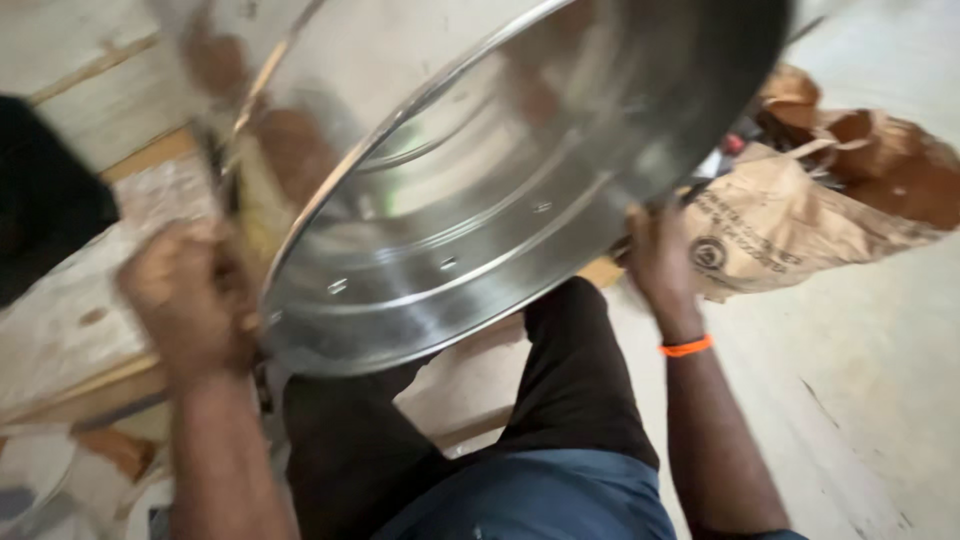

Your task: The person uses scissors to open a plastic bag of screws and then attaches them to a large metal drum. They insert the screws into pre-drilled holes and tighten them by hand, occasionally adjusting the drum's position on a wooden workbench.

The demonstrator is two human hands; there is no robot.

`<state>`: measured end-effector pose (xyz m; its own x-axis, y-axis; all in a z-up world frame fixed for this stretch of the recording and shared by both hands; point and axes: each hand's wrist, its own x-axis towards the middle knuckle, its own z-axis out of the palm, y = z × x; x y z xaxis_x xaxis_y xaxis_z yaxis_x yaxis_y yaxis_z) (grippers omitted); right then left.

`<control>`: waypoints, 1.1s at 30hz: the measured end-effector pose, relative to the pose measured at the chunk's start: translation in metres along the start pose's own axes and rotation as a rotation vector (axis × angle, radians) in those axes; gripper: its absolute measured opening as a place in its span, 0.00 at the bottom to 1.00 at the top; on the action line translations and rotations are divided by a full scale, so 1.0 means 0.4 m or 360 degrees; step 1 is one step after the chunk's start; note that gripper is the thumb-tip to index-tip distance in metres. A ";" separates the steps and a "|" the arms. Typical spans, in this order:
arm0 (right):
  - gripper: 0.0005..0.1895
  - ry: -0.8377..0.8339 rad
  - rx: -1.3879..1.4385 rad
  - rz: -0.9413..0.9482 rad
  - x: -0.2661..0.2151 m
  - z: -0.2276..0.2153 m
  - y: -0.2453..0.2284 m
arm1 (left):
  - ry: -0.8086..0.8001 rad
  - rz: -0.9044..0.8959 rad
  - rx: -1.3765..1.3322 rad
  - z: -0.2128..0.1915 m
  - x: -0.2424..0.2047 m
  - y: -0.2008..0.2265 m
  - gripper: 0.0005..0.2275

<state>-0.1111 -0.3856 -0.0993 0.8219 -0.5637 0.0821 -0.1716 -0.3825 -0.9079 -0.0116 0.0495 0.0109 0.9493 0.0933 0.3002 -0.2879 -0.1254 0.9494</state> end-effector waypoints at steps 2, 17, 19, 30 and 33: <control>0.11 -0.0278 -0.0166 0.0101 0.002 0.054 0.013 | 0.0067 0.0062 0.0061 -0.023 -0.014 0.012 0.11; 0.12 -0.0563 0.0204 0.0351 0.011 0.033 0.102 | 0.0418 -0.0081 0.0118 -0.166 -0.084 -0.041 0.08; 0.09 -0.0224 0.0307 0.0209 0.043 -0.035 0.116 | 0.0443 -0.0082 0.0104 -0.169 -0.094 -0.046 0.08; 0.25 0.0375 -0.0575 -0.0651 0.256 -0.048 0.127 | 0.0507 -0.0077 0.0105 -0.192 -0.113 -0.051 0.07; 0.16 -0.0347 -0.0136 -0.0178 0.234 0.025 0.101 | 0.0516 -0.0089 0.0127 -0.210 -0.114 -0.052 0.06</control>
<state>-0.0359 -0.4465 -0.1325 0.9343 -0.3470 0.0813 -0.1107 -0.4993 -0.8594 -0.0597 0.1309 -0.0148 0.8702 0.4098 0.2736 -0.2134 -0.1871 0.9589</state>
